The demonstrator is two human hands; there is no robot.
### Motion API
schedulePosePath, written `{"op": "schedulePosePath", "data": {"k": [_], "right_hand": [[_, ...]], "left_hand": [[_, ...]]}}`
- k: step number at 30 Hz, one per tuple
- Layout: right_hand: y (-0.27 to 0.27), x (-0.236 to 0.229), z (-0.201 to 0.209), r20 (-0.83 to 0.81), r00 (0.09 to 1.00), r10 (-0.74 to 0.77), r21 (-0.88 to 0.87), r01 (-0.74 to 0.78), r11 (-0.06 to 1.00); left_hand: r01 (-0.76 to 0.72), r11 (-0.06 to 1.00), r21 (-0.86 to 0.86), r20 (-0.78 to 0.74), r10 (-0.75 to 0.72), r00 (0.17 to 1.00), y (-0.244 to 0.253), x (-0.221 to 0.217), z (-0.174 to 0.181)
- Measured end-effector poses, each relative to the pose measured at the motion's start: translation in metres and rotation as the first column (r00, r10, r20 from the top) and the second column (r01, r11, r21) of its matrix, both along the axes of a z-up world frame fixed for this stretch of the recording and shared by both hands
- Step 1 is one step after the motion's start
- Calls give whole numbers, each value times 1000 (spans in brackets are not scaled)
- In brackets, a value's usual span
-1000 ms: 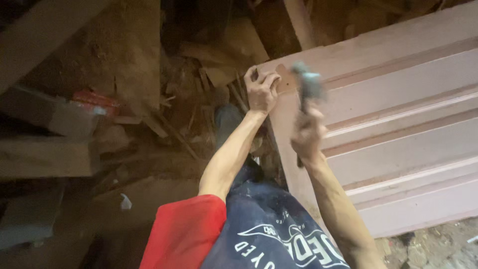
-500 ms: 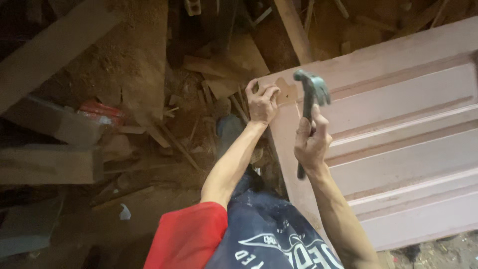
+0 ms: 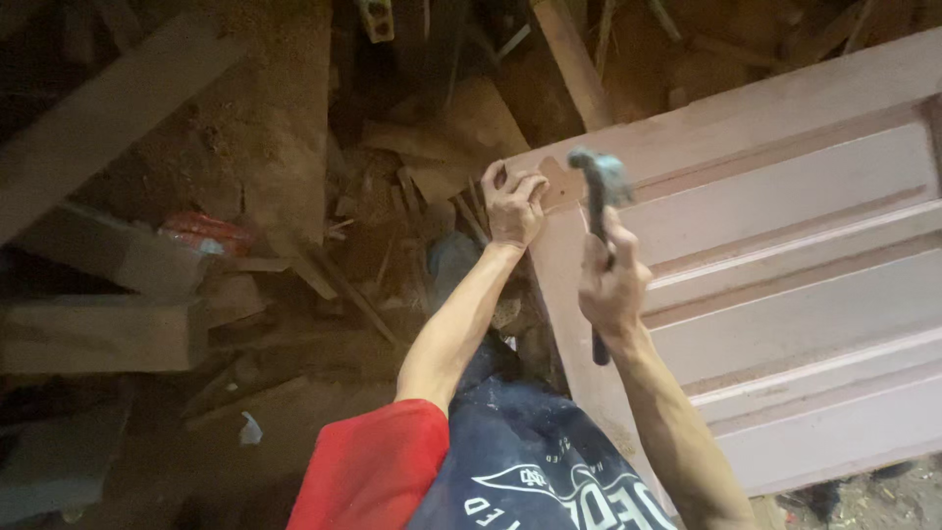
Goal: The person repairs a pink wooden door by hammering a small wooden block into place and using an electric sander to smooth the surface. They repeatedly hammer the block and briefly use the sander before returning to hammering.
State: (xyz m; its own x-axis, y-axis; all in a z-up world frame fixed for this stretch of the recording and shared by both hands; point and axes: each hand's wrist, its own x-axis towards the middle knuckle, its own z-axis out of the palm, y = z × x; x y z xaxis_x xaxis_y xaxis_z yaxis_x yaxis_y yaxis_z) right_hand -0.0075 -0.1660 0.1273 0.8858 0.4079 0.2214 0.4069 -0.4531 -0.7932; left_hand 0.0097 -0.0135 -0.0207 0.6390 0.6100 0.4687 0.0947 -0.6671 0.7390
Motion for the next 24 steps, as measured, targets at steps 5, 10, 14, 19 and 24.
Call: {"op": "schedulePosePath", "data": {"k": [5,10,14,19,24], "right_hand": [[-13,-8,-7,29,998,63,-150,-58,987],[-10,-10,-20,78,996,-34,177,20,984],[-11,-3,-21,88,995,50,-118,-39,992],[-14,-11,-22,188,982,-5,107,-15,994],[-6,-1,-22,34,999,-39,-46,41,998]], "left_hand": [[14,999,30,-10,-14,1000,-16,-8,0],[-10,1000,-11,6,10,1000,-8,-12,3],[-1,999,34,-2,1,1000,-7,0,6],[0,1000,19,-49,0,999,-11,-14,0],[-17,1000,17,10,16,1000,2,-3,7]]}}
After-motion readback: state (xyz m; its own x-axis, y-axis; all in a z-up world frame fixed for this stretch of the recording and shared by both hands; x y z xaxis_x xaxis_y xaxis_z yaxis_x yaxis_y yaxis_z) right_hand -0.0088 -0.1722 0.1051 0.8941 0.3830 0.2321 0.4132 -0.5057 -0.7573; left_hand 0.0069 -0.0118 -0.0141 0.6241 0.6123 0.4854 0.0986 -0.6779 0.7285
